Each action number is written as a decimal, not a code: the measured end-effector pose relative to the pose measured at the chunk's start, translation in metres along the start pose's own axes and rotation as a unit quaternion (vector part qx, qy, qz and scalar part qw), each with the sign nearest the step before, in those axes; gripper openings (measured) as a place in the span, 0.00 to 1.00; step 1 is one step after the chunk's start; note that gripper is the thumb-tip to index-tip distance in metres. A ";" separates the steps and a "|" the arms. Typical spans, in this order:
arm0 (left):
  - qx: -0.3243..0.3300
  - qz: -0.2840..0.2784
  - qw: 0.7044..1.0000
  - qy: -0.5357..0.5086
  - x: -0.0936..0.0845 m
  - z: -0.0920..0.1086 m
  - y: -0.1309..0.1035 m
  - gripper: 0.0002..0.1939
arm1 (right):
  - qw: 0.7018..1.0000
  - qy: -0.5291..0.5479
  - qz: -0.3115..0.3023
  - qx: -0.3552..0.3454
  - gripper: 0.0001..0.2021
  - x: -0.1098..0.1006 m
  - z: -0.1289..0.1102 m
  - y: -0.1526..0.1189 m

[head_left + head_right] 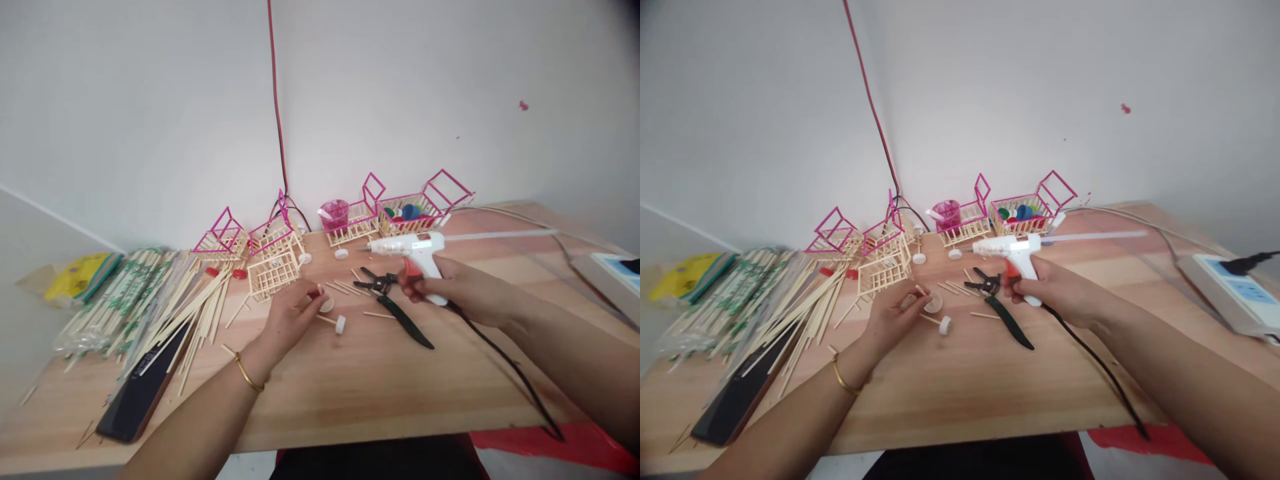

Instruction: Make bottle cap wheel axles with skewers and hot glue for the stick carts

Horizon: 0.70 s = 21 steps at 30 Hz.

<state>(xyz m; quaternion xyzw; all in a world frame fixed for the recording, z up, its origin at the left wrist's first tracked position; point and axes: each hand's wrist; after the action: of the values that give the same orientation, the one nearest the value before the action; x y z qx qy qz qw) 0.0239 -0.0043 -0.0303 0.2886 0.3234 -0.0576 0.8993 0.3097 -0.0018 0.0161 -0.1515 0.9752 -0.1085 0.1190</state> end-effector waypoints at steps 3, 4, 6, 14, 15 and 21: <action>0.006 -0.011 1.000 0.006 0.000 -0.001 0.000 0.05 | 0.988 0.144 -0.037 -0.029 0.15 0.009 -0.006 0.006; 0.008 -0.014 1.000 0.006 0.000 -0.001 0.000 0.06 | 0.985 0.160 -0.048 -0.039 0.16 0.012 -0.005 0.009; 0.017 -0.020 1.000 0.002 -0.001 -0.002 0.000 0.05 | 0.986 0.143 -0.074 -0.044 0.15 0.018 0.001 0.017; -0.016 -0.050 0.998 0.021 -0.004 -0.001 0.000 0.06 | 0.973 -0.200 -0.103 -0.060 0.20 0.025 0.011 0.025; -0.018 -0.048 0.998 0.025 -0.004 0.000 0.000 0.06 | 0.969 -0.206 -0.107 -0.083 0.18 0.026 0.008 0.023; -0.023 -0.046 0.998 0.026 -0.003 0.003 0.002 0.07 | 0.949 -0.293 -0.081 -0.088 0.22 0.033 0.003 0.017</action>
<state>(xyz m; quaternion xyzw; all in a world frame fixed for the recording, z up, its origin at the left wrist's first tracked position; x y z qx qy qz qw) 0.0239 -0.0046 -0.0257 0.2540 0.3610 -0.0834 0.8934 0.2750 0.0026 0.0029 -0.2652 0.8875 0.0173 0.3765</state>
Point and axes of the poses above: each hand's wrist, its own y-axis towards the middle knuckle, its own x-axis out of the palm, z = x × y, and after that the axes turned 1 degree about z, right-handed
